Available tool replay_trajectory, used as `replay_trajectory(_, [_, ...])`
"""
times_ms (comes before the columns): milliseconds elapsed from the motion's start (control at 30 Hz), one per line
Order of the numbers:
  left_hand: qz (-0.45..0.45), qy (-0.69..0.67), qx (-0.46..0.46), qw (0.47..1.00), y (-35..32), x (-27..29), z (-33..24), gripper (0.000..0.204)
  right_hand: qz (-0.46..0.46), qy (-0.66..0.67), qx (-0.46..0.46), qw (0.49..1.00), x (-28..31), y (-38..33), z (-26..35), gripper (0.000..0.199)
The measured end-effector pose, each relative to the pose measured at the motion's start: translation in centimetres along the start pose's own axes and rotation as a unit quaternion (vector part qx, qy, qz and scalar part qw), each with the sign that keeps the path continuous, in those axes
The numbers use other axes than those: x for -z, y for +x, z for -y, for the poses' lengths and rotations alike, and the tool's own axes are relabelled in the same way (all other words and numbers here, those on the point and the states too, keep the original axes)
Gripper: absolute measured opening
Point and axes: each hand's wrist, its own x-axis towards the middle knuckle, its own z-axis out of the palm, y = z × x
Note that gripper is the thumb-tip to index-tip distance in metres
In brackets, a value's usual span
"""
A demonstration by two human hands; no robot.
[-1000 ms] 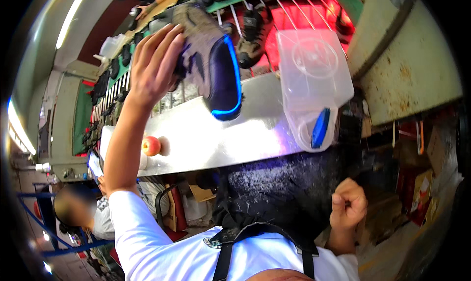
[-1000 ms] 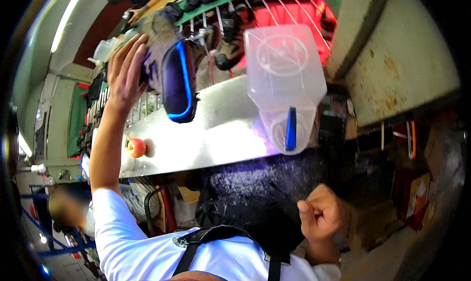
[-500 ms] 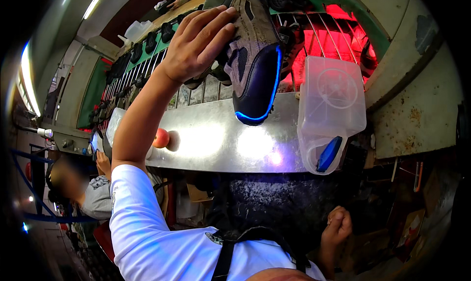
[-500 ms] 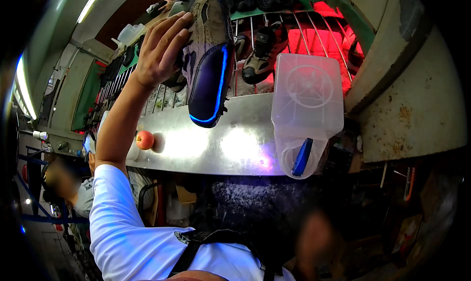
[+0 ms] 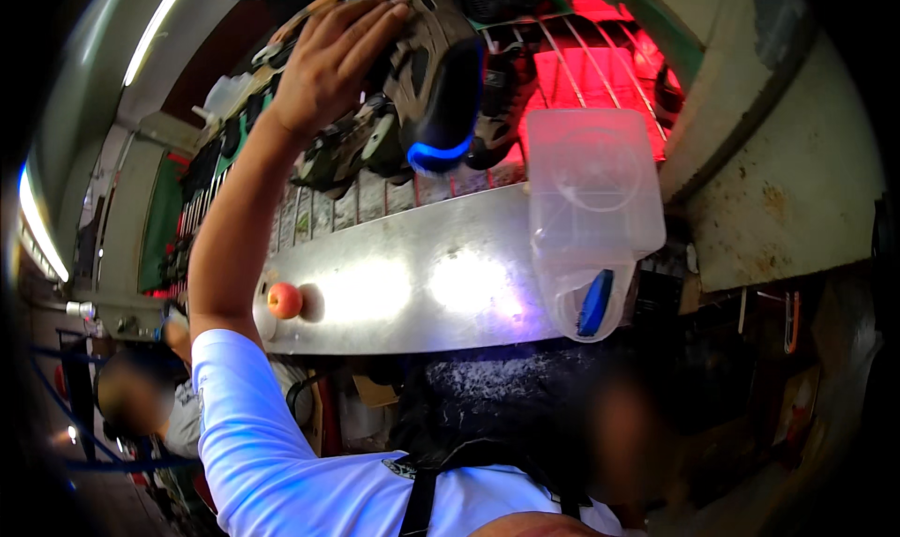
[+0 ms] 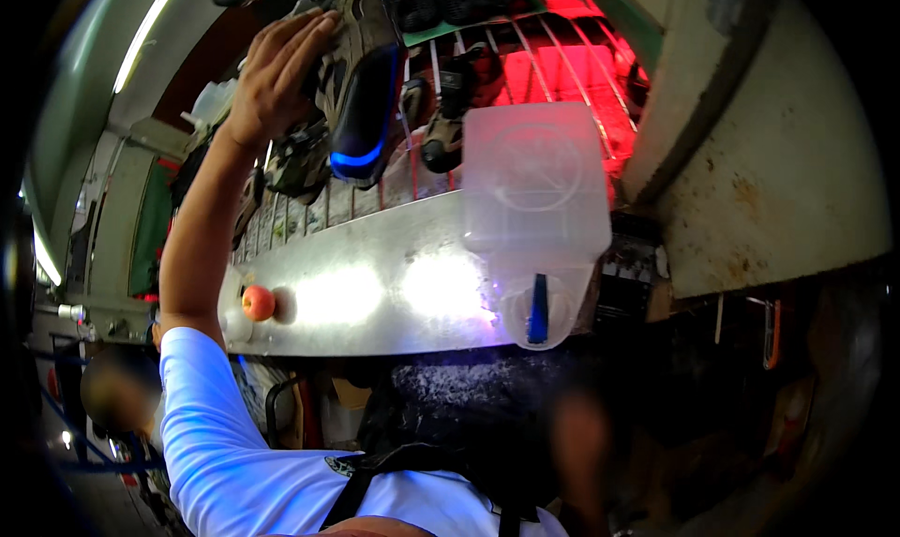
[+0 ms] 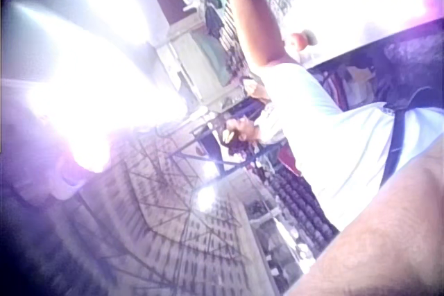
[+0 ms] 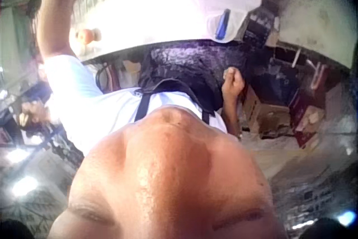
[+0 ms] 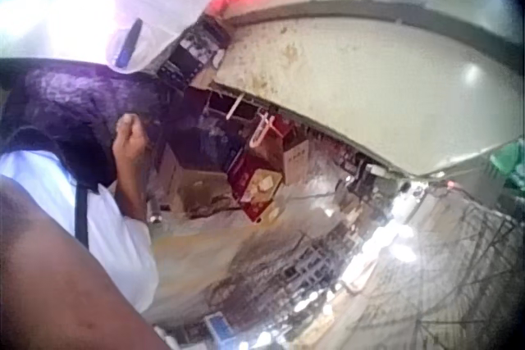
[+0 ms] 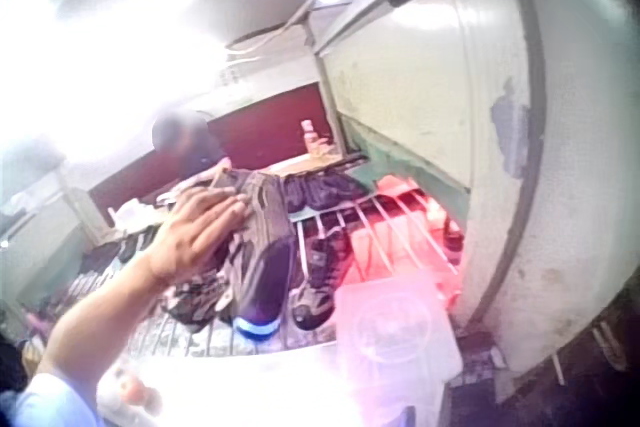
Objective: The person uses a brush to apply a blue liquid adhesive along the edge and heel of a shoe upper, dipping the brush into a container between applications, and then places the shoe onto a conveyor rack.
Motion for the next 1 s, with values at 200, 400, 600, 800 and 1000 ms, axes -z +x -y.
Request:
replay_trajectory(200, [0.116,-0.030,-0.066,0.991,8.6,-7.8,3.9,0.058,0.065,0.027,-0.012,0.997,-2.9,2.7,2.6,0.020])
replay_trajectory(400, [0.083,-0.089,-0.197,0.973,13.9,-19.8,2.6,0.054,0.164,0.055,-0.050,0.984,3.2,6.0,5.1,0.023])
replay_trajectory(600, [0.035,-0.061,-0.327,0.942,15.9,-29.7,-3.1,0.046,0.023,0.040,-0.015,0.999,-0.8,4.1,4.9,0.016])
replay_trajectory(800, [0.031,-0.098,-0.321,0.941,16.8,-33.4,-8.3,0.037,-0.018,-0.122,0.074,0.990,-2.3,2.9,4.7,0.016])
replay_trajectory(1000, [-0.004,-0.137,-0.300,0.944,15.2,-33.5,-8.5,0.052,0.035,0.103,-0.014,0.994,-0.8,3.9,4.9,0.012])
